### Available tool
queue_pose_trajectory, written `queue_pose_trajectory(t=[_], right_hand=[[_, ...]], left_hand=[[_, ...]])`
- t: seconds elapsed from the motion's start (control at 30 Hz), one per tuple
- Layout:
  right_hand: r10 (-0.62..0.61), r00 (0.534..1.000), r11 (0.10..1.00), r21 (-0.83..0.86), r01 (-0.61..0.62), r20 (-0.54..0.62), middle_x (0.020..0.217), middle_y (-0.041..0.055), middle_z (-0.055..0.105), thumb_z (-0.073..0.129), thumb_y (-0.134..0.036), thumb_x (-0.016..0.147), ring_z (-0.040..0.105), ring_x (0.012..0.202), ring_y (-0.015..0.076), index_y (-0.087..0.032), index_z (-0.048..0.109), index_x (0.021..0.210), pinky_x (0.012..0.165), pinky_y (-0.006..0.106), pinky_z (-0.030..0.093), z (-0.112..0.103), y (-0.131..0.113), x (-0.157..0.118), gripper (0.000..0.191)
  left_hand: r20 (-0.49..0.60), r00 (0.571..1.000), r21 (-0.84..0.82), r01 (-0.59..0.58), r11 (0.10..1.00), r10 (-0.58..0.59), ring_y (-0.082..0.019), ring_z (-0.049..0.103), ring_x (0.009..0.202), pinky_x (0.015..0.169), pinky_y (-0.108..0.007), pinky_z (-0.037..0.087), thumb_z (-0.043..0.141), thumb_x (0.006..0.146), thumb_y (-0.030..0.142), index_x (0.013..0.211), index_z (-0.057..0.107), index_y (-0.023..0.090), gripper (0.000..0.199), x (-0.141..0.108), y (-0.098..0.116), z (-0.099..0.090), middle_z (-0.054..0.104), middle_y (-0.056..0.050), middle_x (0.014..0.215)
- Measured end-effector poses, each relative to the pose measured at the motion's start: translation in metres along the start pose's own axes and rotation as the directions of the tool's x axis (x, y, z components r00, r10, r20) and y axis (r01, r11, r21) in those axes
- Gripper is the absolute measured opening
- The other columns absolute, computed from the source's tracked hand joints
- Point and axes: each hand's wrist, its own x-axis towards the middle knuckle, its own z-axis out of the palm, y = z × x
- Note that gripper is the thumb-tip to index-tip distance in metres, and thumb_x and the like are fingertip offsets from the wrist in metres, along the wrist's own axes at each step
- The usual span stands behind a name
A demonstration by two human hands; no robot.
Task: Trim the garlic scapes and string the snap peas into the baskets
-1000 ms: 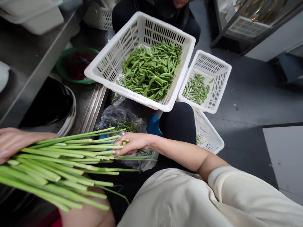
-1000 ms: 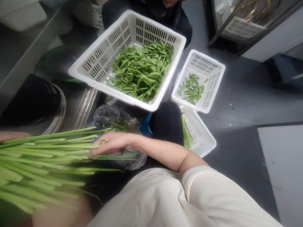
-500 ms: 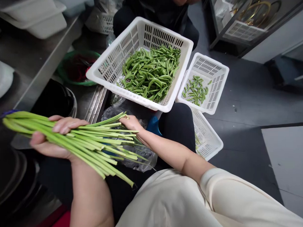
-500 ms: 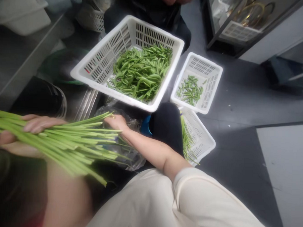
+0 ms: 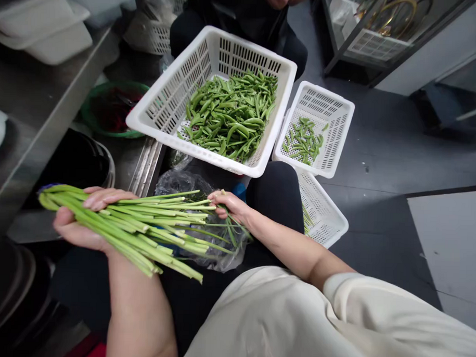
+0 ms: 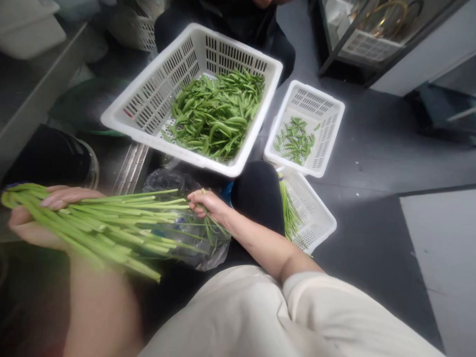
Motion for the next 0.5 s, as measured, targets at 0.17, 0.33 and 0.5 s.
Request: queue_pose_trajectory(t=[0.17,0.33,0.5], right_hand=[[-0.009,0.806,1.0,0.025,-0.007,0.592,0.042,-0.0098,0.037,0.07,-0.045,0.069,0.024,0.032,0.0015,-0.011,0.058,0.079,0.032,0.015,0.017,0.003,-0.005,-0.052,0.037],[-0.074,0.852,0.983,-0.106,0.149,0.518,0.042,-0.007,0.045,0.072,-0.046,0.068,0.032,0.034,0.0023,-0.01,0.059,0.069,0.033,0.016,0.021,0.015,-0.014,-0.067,0.039],[-0.029,0.841,0.981,-0.145,0.127,0.541,0.038,-0.0074,0.042,0.071,-0.045,0.069,0.031,0.033,0.0026,-0.011,0.056,0.063,0.034,0.017,0.02,0.005,-0.012,-0.082,0.038]], left_hand=[[-0.022,1.0,-0.085,-0.013,0.996,0.011,0.001,0.054,0.041,0.054,-0.002,0.049,0.056,0.048,0.039,0.068,0.041,0.022,0.031,0.006,-0.003,-0.005,0.053,0.015,0.046],[0.023,1.0,-0.108,0.001,0.994,0.002,0.0,0.056,0.043,0.055,-0.005,0.051,0.058,0.046,0.037,0.069,0.042,0.022,0.032,0.008,-0.002,-0.013,0.056,0.014,0.047],[0.058,0.998,-0.094,-0.018,0.995,0.023,0.002,0.059,0.05,0.064,-0.003,0.05,0.063,0.047,0.03,0.067,0.038,0.022,0.033,0.008,0.005,-0.021,0.058,0.016,0.053]])
